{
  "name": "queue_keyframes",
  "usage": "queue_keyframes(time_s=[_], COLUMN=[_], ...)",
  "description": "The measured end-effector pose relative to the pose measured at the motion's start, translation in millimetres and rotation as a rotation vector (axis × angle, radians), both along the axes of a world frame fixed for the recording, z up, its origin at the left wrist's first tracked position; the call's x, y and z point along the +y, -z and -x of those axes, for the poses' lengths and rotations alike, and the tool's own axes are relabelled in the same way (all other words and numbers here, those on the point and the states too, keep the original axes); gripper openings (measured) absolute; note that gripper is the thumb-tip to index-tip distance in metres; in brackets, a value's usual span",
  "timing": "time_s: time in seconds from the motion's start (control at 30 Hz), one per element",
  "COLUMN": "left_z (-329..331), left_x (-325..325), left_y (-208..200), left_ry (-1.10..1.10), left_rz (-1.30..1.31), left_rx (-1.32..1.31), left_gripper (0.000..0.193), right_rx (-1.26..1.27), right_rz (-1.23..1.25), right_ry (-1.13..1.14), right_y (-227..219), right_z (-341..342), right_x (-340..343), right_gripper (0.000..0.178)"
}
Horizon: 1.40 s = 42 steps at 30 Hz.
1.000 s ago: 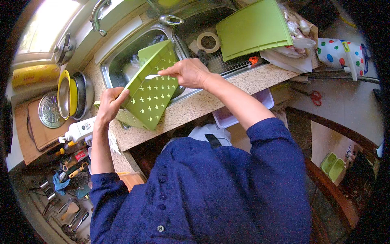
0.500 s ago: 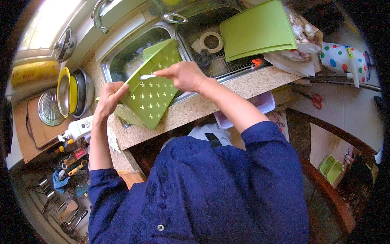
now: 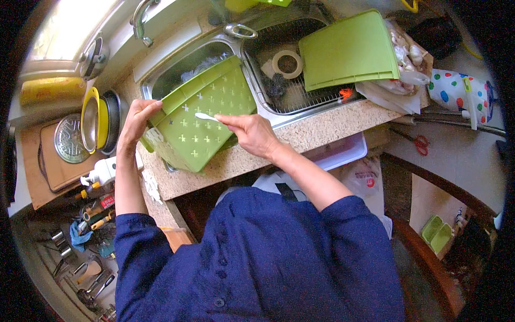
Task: Washing and scrubbing a plastic basket in a kitchen sink using a toothbrush.
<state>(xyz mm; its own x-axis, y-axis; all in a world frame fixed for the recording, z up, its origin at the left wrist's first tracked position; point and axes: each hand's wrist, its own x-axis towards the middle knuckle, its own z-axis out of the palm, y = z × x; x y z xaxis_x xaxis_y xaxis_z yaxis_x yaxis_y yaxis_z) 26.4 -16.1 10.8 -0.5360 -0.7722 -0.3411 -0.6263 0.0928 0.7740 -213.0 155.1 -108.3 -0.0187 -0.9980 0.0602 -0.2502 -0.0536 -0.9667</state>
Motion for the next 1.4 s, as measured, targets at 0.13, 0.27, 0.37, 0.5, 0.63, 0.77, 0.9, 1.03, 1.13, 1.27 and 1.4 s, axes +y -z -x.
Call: queue_keyframes(time_s=[0.13, 0.27, 0.37, 0.5, 0.63, 0.77, 0.9, 1.03, 1.13, 1.27, 1.4], left_z=[-1.9, -11.0, -13.4, -11.4, -15.9, -18.9, -34.7, -40.8, -44.9, -53.6, -52.7], left_x=[-5.6, -14.4, -9.2, 2.2, 7.9, 4.0, 3.7, 6.4, 9.9, 12.8, 25.6], left_y=[-9.5, -12.2, -13.0, -16.0, -18.4, -17.9, -10.3, -14.5, -21.4, -25.3, -33.0], left_ry=[-0.051, -0.024, -0.054, -0.122, -0.169, -0.203, -0.194, -0.2, -0.214, -0.245, -0.188], left_rz=[-0.097, -0.075, -0.095, -0.058, -0.048, -0.07, -0.124, -0.112, -0.126, -0.098, -0.144], left_rx=[-0.006, -0.027, 0.008, 0.024, 0.016, 0.036, 0.081, 0.095, 0.1, 0.109, 0.117], left_gripper=[0.039, 0.038, 0.038, 0.038, 0.037, 0.036, 0.036, 0.035, 0.035, 0.036, 0.035], right_rx=[-0.113, -0.245, -0.172, 0.148, 0.547, 0.661, 0.345, -0.059, 0.063, 0.063, 0.492], right_rz=[-0.096, -0.103, -0.045, 0.109, 0.101, 0.307, 0.201, -0.121, -0.112, -0.137, -0.254], right_ry=[0.082, 0.076, 0.04, -0.012, -0.093, 0.033, -0.011, 0.16, 0.279, 0.3, 0.14], right_y=[-12.4, -26.1, -42.1, -58.5, -76.2, -54.6, -43.3, -19.4, 10.5, 17.2, -32.9], right_z=[-3.4, -10.9, -15.5, -14.9, -10.5, -26.4, -24.6, -9.1, 11.5, 29.4, 39.2], right_x=[-5.3, -18.5, -32.9, -50.0, -62.7, -62.2, -41.5, -49.5, -68.9, -95.8, -105.0], right_gripper=[0.031, 0.038, 0.033, 0.035, 0.041, 0.051, 0.043, 0.03, 0.03, 0.031, 0.035])
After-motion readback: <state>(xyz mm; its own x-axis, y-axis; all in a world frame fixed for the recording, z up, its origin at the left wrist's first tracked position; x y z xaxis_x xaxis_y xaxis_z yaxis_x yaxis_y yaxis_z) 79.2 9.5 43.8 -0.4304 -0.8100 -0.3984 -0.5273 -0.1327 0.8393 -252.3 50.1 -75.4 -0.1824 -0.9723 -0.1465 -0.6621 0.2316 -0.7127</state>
